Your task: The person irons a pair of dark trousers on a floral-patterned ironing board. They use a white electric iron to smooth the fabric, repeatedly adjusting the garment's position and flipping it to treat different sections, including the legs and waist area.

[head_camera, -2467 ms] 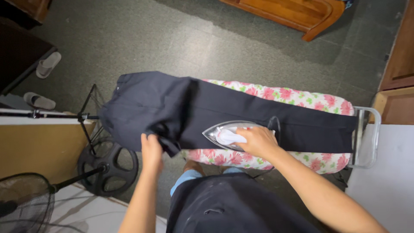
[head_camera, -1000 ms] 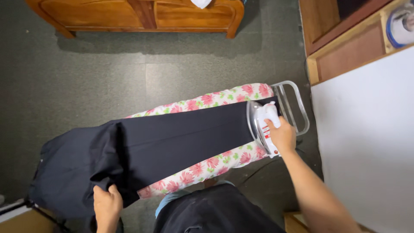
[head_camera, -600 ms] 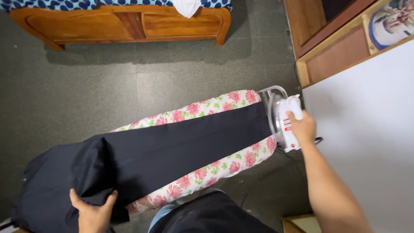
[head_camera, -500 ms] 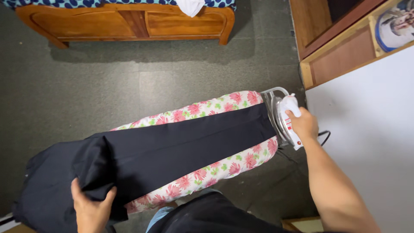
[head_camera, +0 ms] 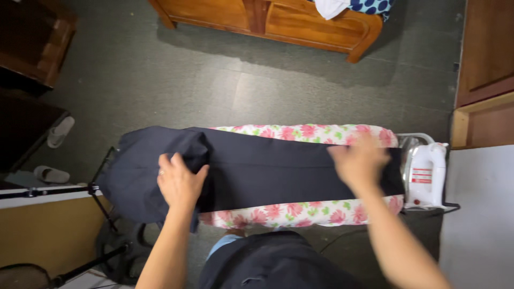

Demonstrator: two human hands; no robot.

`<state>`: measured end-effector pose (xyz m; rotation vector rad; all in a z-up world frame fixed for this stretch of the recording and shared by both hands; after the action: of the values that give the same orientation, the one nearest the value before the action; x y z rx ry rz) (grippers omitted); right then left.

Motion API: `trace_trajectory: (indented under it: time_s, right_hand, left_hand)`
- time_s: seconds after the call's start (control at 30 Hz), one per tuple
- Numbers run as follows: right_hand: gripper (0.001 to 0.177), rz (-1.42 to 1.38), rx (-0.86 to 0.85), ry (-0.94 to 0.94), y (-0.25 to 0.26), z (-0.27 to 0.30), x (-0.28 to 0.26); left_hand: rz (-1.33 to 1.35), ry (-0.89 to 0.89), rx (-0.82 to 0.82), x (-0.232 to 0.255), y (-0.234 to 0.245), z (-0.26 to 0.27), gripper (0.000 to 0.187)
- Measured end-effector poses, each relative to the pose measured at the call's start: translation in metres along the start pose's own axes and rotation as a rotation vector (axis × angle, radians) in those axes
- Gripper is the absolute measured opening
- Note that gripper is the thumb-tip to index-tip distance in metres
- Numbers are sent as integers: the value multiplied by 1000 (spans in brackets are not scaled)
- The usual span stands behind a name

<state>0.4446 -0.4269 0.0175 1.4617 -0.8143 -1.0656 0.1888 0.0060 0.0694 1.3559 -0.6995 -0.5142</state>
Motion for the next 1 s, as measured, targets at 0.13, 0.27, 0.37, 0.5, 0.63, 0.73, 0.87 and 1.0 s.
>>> trace_trajectory:
  time_s: [0.13,0.27,0.37,0.5,0.63,0.73,0.87,1.0]
  right_hand:
    - [78,-143,-189,225,-49,-19,-131]
    - [38,34,-438,136,-87,-15,-97]
    - [36,81,-578,22,-95,0,-15]
    - [42,304,-592,-161,-70,0,85]
    - [44,138,-596,-331,-43,5,133]
    - [49,-80,-426,-444,-34,10,183]
    - [62,-432,-114,-718,-48,10,293]
    - [62,-693,-131,-799,-63,34,337]
  left_hand:
    - [107,119,-255,-53,-56,-30,60]
    - [502,222,-118,-143,-52,-20,34]
    - [833,343,-187,-190,-73,18,34]
    - [718,267,-245,-178,-79,39,34]
    - [475,285,-172,-133,-68,48,36]
    - [237,42,47,-70,-17,47,44]
    - [143,-332,87,27,4,24,52]
    - [74,-167,-332,34,-54,-6,68]
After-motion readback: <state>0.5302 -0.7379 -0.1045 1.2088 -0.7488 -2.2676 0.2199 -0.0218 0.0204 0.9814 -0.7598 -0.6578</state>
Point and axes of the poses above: each hand's wrist, its own z-axis away from the middle knuckle, its own y-axis out of the back of the hand, x = y × z, the point moved 10 cm from there along -z, towards the middle knuckle, and after that the axes turned 13 degrees about -x, right-handed, at the moved point
